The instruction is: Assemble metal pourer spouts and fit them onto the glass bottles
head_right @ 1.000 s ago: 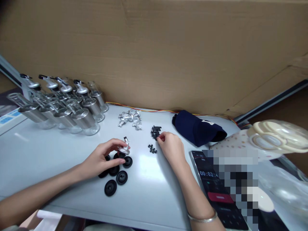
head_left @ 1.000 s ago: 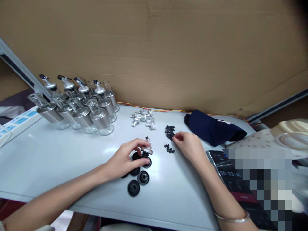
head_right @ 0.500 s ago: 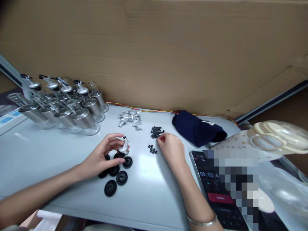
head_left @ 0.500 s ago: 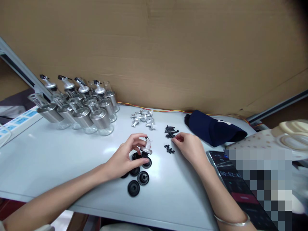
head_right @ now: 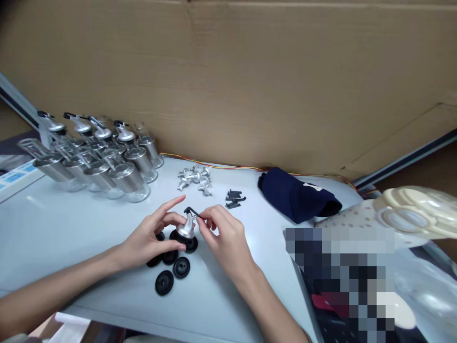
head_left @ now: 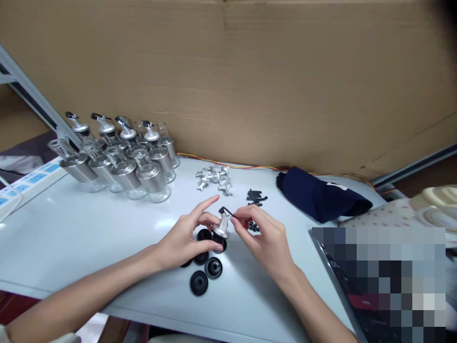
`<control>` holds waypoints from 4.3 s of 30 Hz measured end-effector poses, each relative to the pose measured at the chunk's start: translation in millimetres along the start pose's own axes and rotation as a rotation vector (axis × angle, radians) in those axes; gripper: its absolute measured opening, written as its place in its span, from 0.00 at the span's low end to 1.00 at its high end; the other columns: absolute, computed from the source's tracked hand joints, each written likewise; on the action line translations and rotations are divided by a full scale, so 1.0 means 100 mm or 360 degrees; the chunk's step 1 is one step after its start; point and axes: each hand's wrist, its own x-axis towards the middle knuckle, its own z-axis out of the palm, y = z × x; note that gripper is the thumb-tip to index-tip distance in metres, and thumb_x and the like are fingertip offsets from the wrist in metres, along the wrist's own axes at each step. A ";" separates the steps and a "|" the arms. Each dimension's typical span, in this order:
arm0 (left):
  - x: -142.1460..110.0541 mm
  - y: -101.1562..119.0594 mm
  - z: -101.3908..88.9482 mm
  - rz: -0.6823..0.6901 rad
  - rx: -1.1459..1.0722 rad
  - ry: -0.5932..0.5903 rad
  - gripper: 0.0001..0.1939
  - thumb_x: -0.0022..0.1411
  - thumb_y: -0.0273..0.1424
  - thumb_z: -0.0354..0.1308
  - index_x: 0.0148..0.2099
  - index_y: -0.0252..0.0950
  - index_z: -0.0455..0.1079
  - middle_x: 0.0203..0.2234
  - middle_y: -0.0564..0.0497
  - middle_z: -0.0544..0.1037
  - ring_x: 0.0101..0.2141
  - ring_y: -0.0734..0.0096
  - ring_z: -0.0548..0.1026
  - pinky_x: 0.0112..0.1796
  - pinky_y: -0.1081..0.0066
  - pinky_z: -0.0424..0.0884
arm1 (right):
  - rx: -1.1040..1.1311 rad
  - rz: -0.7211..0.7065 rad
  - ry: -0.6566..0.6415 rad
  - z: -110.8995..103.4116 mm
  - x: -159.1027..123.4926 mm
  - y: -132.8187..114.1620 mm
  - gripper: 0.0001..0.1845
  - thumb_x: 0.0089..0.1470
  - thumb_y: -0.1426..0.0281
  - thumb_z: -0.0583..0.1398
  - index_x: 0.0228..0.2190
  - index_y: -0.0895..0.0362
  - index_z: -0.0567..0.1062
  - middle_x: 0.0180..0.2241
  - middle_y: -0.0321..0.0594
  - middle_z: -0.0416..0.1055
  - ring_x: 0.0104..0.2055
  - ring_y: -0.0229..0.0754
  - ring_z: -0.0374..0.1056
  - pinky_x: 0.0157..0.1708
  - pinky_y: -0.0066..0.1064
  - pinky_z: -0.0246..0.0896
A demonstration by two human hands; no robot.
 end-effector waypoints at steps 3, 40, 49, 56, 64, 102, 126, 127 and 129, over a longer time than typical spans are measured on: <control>0.00 0.00 -0.01 0.0070 0.0050 -0.0032 0.38 0.54 0.27 0.66 0.65 0.41 0.55 0.39 0.51 0.79 0.41 0.69 0.76 0.48 0.68 0.69 | 0.0003 -0.0028 0.0013 0.00 0.00 0.01 0.06 0.57 0.78 0.57 0.29 0.57 0.69 0.25 0.35 0.68 0.24 0.34 0.63 0.26 0.25 0.62; -0.02 0.02 -0.02 0.0274 -0.0011 0.0035 0.34 0.53 0.25 0.67 0.62 0.37 0.64 0.40 0.49 0.81 0.37 0.68 0.80 0.44 0.70 0.77 | 0.0396 -0.0018 0.0016 0.02 -0.07 -0.05 0.12 0.54 0.64 0.65 0.38 0.58 0.76 0.25 0.37 0.73 0.24 0.36 0.66 0.25 0.27 0.66; 0.00 0.03 -0.01 0.0155 -0.0058 0.0141 0.34 0.53 0.28 0.68 0.61 0.37 0.62 0.39 0.48 0.81 0.35 0.72 0.78 0.42 0.72 0.76 | 0.0540 0.0154 0.0035 0.04 -0.08 -0.05 0.14 0.51 0.62 0.67 0.37 0.54 0.70 0.28 0.36 0.74 0.25 0.36 0.70 0.27 0.28 0.70; 0.02 0.03 -0.01 0.0251 -0.0107 0.0251 0.15 0.55 0.30 0.67 0.45 0.37 0.71 0.38 0.48 0.79 0.37 0.69 0.78 0.38 0.75 0.75 | 0.0423 0.0029 -0.0146 0.02 -0.08 -0.07 0.13 0.57 0.66 0.63 0.44 0.52 0.71 0.34 0.37 0.76 0.30 0.37 0.71 0.33 0.28 0.71; 0.03 0.11 -0.07 0.0635 0.0434 0.0187 0.11 0.67 0.27 0.53 0.47 0.37 0.75 0.36 0.47 0.81 0.36 0.72 0.79 0.38 0.76 0.73 | 0.0399 0.0005 -0.0151 0.00 -0.07 -0.10 0.11 0.58 0.63 0.62 0.42 0.54 0.73 0.32 0.38 0.77 0.31 0.38 0.74 0.33 0.27 0.72; 0.23 -0.07 -0.50 0.0555 0.0405 0.0730 0.22 0.60 0.31 0.60 0.55 0.40 0.59 0.48 0.44 0.74 0.50 0.62 0.74 0.53 0.59 0.69 | 0.0186 -0.0045 -0.0046 -0.02 -0.07 -0.01 0.14 0.59 0.75 0.56 0.46 0.51 0.69 0.41 0.42 0.75 0.40 0.41 0.74 0.39 0.32 0.71; 0.25 -0.30 -0.46 0.0615 0.0494 0.0349 0.53 0.53 0.33 0.68 0.68 0.53 0.33 0.52 0.44 0.67 0.51 0.56 0.71 0.48 0.56 0.72 | 0.0143 -0.0509 -0.0251 0.26 0.86 -0.11 0.21 0.56 0.78 0.60 0.51 0.56 0.69 0.50 0.48 0.70 0.54 0.46 0.67 0.51 0.41 0.69; 0.25 -0.30 -0.47 0.0590 0.0513 0.0346 0.54 0.54 0.32 0.67 0.69 0.52 0.32 0.53 0.43 0.67 0.52 0.55 0.70 0.48 0.55 0.71 | 0.0165 -0.0509 -0.0241 0.27 0.85 -0.10 0.21 0.55 0.78 0.60 0.51 0.56 0.69 0.50 0.48 0.70 0.53 0.46 0.68 0.48 0.39 0.71; 0.25 -0.29 -0.47 0.0530 0.0551 0.0331 0.54 0.54 0.32 0.66 0.69 0.51 0.31 0.55 0.42 0.67 0.53 0.53 0.70 0.50 0.53 0.69 | 0.0217 -0.0495 -0.0234 0.29 0.84 -0.10 0.20 0.55 0.78 0.61 0.50 0.57 0.70 0.50 0.49 0.70 0.51 0.45 0.69 0.44 0.35 0.74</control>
